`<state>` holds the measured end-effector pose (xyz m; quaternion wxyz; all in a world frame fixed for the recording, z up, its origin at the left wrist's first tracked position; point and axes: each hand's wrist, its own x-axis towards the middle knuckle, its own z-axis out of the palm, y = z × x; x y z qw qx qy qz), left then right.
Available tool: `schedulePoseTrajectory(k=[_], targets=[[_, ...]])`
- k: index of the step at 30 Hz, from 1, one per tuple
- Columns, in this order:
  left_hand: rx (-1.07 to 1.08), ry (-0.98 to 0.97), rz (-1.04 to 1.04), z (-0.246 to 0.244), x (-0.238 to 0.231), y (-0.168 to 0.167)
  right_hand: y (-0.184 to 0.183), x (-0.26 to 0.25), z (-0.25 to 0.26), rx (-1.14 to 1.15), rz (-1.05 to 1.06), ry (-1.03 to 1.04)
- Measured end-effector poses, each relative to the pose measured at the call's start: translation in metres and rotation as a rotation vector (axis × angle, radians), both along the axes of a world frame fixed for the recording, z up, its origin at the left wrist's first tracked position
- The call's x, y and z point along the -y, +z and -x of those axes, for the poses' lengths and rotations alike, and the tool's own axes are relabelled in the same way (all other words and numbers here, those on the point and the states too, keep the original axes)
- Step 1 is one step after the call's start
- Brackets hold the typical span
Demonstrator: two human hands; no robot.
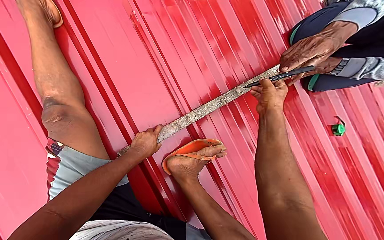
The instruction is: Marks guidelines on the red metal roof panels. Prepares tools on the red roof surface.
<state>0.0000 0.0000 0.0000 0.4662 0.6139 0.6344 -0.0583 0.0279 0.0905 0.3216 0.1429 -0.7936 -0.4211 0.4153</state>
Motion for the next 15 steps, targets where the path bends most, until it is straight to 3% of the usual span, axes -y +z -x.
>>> schedulePoseTrajectory(k=[7,8,10,11,12,13,14,15], targets=[[0.012,0.01,-0.026,0.001,0.002,-0.002,-0.094,0.016,-0.046,-0.003,-0.322,0.185],[0.016,0.013,-0.025,0.001,0.002,-0.002,-0.092,0.014,-0.044,0.07,-0.288,0.24],[0.029,0.015,-0.015,0.002,0.002,-0.001,-0.066,-0.007,-0.019,0.273,0.0,0.354],[0.036,0.013,-0.011,0.002,0.002,-0.001,-0.072,-0.021,-0.023,0.359,0.134,0.447],[0.041,0.013,-0.01,0.003,0.001,-0.001,-0.103,-0.035,-0.052,0.403,0.127,0.587],[0.042,0.016,-0.016,0.003,0.002,-0.002,-0.175,-0.042,-0.111,0.407,-0.308,0.716],[0.044,0.018,-0.02,0.003,0.002,-0.002,-0.227,-0.059,-0.153,0.365,-0.475,0.762],[0.049,0.02,-0.021,0.002,0.002,-0.002,-0.253,-0.073,-0.175,0.335,-0.444,0.763]])
